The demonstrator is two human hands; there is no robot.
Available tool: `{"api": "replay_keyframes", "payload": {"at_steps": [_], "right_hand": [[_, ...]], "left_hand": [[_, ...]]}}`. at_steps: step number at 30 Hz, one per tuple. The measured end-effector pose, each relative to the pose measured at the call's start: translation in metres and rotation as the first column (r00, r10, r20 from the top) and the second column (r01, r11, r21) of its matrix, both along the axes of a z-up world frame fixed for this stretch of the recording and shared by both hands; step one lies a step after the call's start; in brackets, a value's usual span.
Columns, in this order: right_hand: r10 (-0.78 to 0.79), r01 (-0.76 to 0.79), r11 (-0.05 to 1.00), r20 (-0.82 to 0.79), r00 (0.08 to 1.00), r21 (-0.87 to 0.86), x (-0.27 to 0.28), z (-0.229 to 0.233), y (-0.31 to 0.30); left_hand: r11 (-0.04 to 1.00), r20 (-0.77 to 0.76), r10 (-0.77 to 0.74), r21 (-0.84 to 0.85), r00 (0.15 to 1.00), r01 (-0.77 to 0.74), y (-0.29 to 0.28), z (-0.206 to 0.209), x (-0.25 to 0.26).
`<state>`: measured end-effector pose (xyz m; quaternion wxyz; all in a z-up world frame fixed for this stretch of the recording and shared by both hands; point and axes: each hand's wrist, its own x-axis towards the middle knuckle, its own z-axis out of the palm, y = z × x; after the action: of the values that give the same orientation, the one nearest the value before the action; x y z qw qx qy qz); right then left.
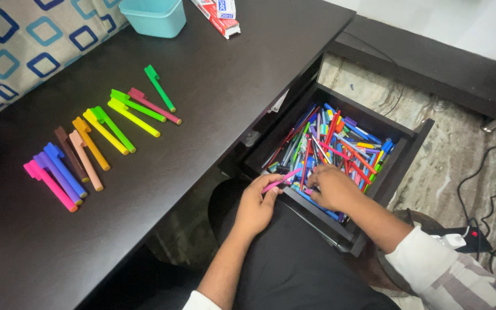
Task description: The person removes colorful markers from a drawer and arranges them in a row on the desk by color. They repeatedly reach into the drawer, select markers, and place them on the desk surface.
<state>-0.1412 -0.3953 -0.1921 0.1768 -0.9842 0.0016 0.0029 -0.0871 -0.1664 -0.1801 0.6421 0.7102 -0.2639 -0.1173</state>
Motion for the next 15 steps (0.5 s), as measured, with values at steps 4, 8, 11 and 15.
{"api": "replay_keyframes", "payload": {"at_steps": [4, 8, 11, 15], "right_hand": [[0.073, -0.072, 0.996, -0.022, 0.997, 0.044, 0.000, 0.003, -0.002], [0.050, -0.049, 0.999, -0.040, 0.998, 0.020, 0.000, 0.003, -0.002], [0.012, -0.012, 1.000, -0.090, 0.996, -0.002, -0.001, 0.007, 0.000], [0.009, -0.009, 1.000, -0.102, 0.995, -0.002, -0.001, 0.009, 0.004]], "left_hand": [[0.996, 0.035, 0.013, 0.084, 0.999, -0.016, 0.002, 0.000, -0.002], [0.998, 0.041, 0.018, 0.057, 0.999, -0.020, 0.002, 0.002, -0.002], [0.996, 0.064, 0.022, 0.088, 0.998, -0.028, 0.002, 0.007, -0.003], [0.993, 0.060, 0.022, 0.115, 0.998, -0.029, 0.004, 0.012, -0.003]]}}
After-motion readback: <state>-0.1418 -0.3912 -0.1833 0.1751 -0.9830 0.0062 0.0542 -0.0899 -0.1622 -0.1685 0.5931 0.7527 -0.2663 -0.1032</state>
